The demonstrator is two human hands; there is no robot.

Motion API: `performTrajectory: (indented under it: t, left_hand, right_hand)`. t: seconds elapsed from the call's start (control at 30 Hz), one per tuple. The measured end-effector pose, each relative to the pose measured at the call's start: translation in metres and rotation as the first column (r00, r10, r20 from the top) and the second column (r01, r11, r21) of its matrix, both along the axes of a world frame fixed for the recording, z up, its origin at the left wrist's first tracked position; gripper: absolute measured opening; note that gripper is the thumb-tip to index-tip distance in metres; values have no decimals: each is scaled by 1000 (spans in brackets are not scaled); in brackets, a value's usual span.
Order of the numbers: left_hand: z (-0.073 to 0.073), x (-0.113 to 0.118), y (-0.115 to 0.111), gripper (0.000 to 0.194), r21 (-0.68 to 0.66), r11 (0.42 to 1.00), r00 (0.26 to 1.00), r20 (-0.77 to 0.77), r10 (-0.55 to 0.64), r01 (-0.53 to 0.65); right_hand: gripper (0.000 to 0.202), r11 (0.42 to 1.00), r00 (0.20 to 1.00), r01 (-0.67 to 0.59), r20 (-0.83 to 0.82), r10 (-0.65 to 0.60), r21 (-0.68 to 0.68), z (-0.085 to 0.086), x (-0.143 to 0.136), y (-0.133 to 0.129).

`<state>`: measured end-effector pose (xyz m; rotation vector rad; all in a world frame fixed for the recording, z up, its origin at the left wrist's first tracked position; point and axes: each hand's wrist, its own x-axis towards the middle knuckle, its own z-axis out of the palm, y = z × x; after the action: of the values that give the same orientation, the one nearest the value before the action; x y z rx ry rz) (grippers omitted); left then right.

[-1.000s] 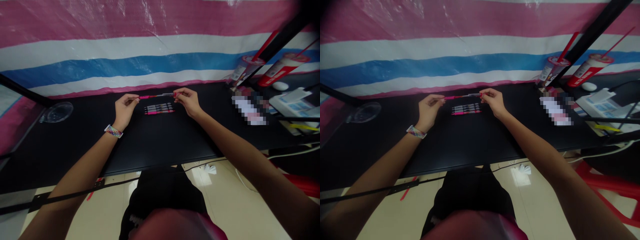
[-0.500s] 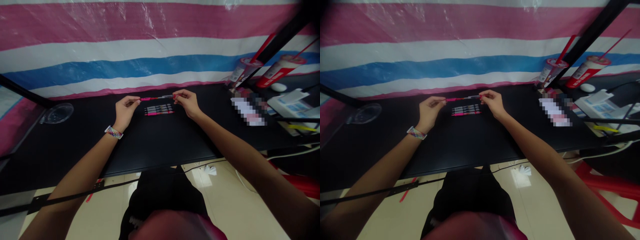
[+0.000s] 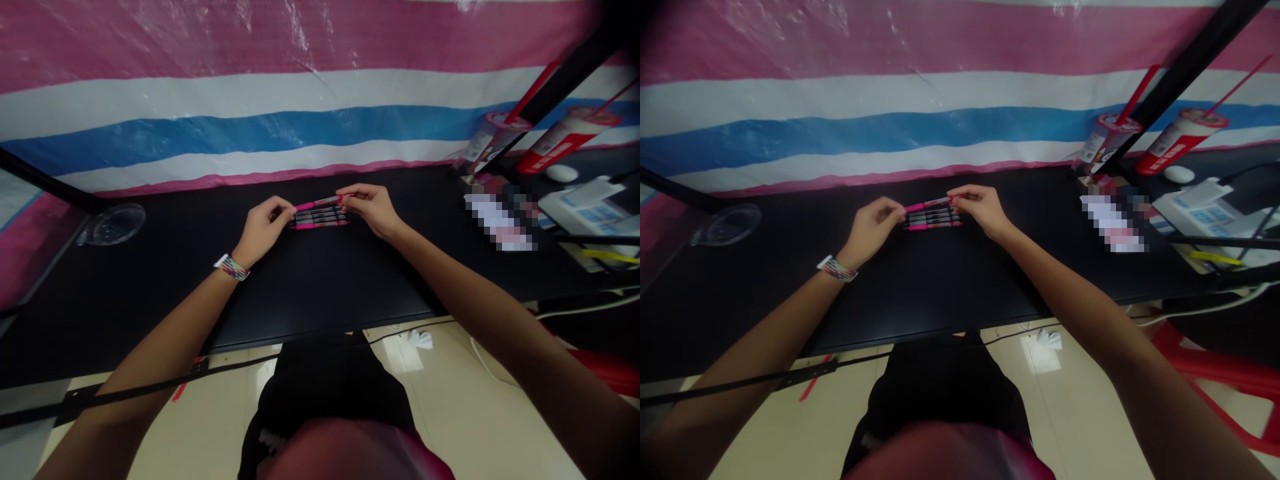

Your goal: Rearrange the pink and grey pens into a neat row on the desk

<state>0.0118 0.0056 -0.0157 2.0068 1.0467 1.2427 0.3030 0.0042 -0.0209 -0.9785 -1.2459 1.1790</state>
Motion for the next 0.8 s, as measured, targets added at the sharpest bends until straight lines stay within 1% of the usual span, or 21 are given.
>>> performTrajectory:
  t: [0.03,0.1,0.17,0.23,0.27,0.33,0.37,0.4,0.5,0.53,0.57,0.6,0.67,0.7,0.73,0.8]
  left_hand:
    - [-1,1,1,14,4,1000,999,40,-11,10]
    - [-4,3,2,29,-22,999,993,119,-24,26]
    - [-6,3,4,27,-92,994,985,171,-38,54]
    - [-7,2,6,27,-123,989,979,198,-52,77]
    - [-6,1,7,33,-113,990,977,202,-61,85]
    - [-5,0,8,55,-74,994,979,192,-68,83]
    - [-4,0,7,62,-66,995,981,185,-62,75]
    - [-3,-1,7,61,-73,995,982,181,-53,67]
    - [-1,0,6,30,-134,990,985,170,-26,49]
    - [-2,0,6,27,-139,989,986,165,-26,49]
    - [-2,0,7,28,-129,990,986,162,-30,51]
    - [-3,-1,8,36,-109,993,986,162,-32,50]
    - [-5,-2,10,60,-70,997,986,167,-21,33]
    - [-5,-2,10,65,-70,997,986,169,-8,20]
    - [-5,-2,10,59,-86,996,986,167,6,8]
    - [-2,-2,8,29,-142,990,990,137,27,-8]
  right_hand:
    - [28,1000,1000,-1,-13,0,-11,0,0,0]
    - [27,1000,999,-10,-45,9,-22,-1,-1,0]
    - [25,999,998,-30,-61,29,-21,-1,-3,-1]
    - [25,999,998,-41,-56,39,-23,-1,-4,-2]
    - [25,999,998,-40,-49,39,-26,-1,-4,-2]
    - [25,999,999,-32,-36,31,-29,-1,-5,-3]
    - [25,999,999,-29,-35,28,-27,0,-5,-3]
    - [24,999,999,-28,-40,28,-21,0,-4,-3]
    - [22,1000,998,-31,-63,30,-4,2,-4,-4]
    - [21,1000,998,-30,-64,30,-1,2,-4,-4]
    - [21,1000,998,-28,-60,28,0,2,-4,-5]
    - [21,1000,998,-25,-51,25,-1,3,-4,-5]
    - [22,1000,999,-15,-31,15,-5,3,-4,-6]
    - [22,1000,1000,-10,-23,10,-6,3,-5,-6]
    - [23,1000,1000,-8,-17,8,-5,3,-5,-6]
    - [24,1000,1000,-8,-5,8,6,3,-5,-6]
